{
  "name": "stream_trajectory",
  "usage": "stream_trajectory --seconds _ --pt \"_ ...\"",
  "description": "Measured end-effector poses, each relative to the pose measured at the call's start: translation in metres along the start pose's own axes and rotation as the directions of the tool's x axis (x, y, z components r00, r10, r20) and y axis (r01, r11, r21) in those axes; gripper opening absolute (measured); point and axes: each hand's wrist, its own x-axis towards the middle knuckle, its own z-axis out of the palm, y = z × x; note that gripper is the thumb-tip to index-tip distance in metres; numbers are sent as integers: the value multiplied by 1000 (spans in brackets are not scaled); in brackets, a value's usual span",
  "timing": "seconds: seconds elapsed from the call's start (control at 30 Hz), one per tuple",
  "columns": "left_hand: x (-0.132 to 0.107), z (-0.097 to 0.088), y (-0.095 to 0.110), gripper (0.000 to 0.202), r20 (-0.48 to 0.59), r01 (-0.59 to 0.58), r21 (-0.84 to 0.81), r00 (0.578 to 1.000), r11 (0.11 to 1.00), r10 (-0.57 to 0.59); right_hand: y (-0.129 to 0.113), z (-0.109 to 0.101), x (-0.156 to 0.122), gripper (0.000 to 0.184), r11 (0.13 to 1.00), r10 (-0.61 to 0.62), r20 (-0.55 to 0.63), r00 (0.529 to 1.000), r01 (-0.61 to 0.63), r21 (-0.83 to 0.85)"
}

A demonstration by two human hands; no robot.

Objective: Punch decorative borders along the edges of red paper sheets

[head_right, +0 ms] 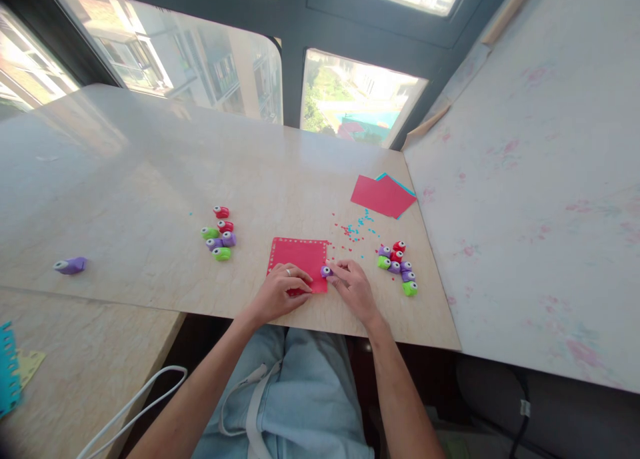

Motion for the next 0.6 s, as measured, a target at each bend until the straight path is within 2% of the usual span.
stream_trajectory --seconds 0.6 --pt "0 -1 1 7 17 24 -11 1000 1000 -24 1 2 -4 26 1000 -13 -87 996 15 22"
